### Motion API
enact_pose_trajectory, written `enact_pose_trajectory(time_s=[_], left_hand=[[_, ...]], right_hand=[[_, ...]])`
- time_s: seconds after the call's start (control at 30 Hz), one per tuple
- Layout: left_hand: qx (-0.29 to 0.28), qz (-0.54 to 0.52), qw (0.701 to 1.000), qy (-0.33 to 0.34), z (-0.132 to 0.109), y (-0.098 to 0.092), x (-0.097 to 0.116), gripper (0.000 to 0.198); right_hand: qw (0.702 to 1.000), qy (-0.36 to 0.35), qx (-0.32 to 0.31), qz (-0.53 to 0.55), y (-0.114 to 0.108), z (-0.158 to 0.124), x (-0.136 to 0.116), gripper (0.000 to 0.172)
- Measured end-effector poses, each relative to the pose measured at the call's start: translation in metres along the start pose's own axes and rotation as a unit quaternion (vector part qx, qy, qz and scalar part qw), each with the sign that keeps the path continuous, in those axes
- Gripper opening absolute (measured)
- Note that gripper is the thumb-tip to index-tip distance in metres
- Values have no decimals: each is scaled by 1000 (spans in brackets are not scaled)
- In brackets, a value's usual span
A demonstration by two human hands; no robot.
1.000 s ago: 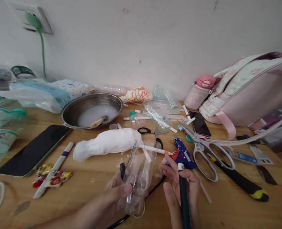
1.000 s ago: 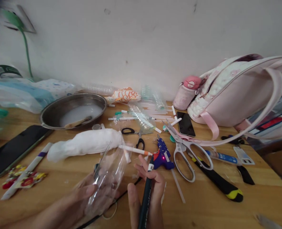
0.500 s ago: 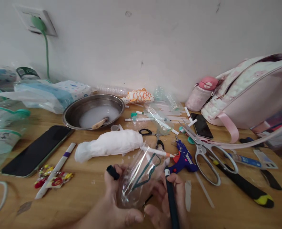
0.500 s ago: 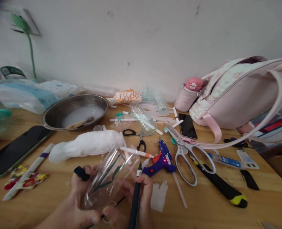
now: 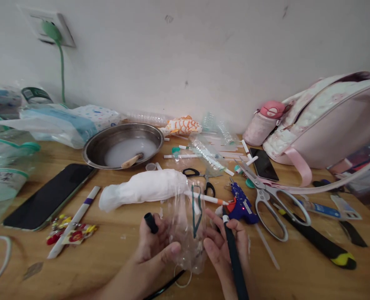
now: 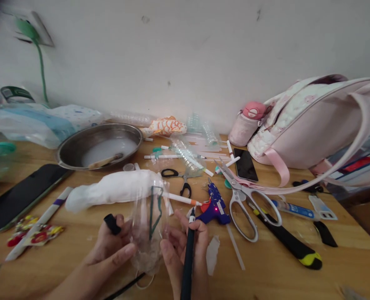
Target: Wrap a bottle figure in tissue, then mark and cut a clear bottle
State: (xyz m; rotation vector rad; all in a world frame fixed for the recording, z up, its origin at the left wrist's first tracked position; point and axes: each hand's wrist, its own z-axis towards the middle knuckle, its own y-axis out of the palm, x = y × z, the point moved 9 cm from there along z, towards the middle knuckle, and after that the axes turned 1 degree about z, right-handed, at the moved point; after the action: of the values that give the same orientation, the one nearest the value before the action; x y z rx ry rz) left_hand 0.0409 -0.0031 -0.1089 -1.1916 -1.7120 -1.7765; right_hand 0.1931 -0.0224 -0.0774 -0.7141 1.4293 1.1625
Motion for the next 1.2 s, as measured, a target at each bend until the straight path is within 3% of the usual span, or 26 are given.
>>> enact_pose_trajectory(time_s=[0.1,0.3,0.53,0.77,1.0,1.2], left_hand=[[-6,-20,1000,-7,1,9,5,37],[-9,-46,998,-30,1,20,13,40],[-19,-36,997,-72,0,15,9,35],[-89,-63,990,-86,1,23,6,38],[-87,-71,988,-103,2,24,6,29],[-106,-93,980,-137,0,32,7,24]], right_hand=[[999,19,22,35,0,-5,2,41],[999,18,-11,40,5,-13,6,52],[998,42,-10,49,6,-7,11,58],[997,46,-15,53,5,-8,10,56],[999,43,-1,15,1,-10,12,56],[1000,-2,-4,1,2,-9,1,56]])
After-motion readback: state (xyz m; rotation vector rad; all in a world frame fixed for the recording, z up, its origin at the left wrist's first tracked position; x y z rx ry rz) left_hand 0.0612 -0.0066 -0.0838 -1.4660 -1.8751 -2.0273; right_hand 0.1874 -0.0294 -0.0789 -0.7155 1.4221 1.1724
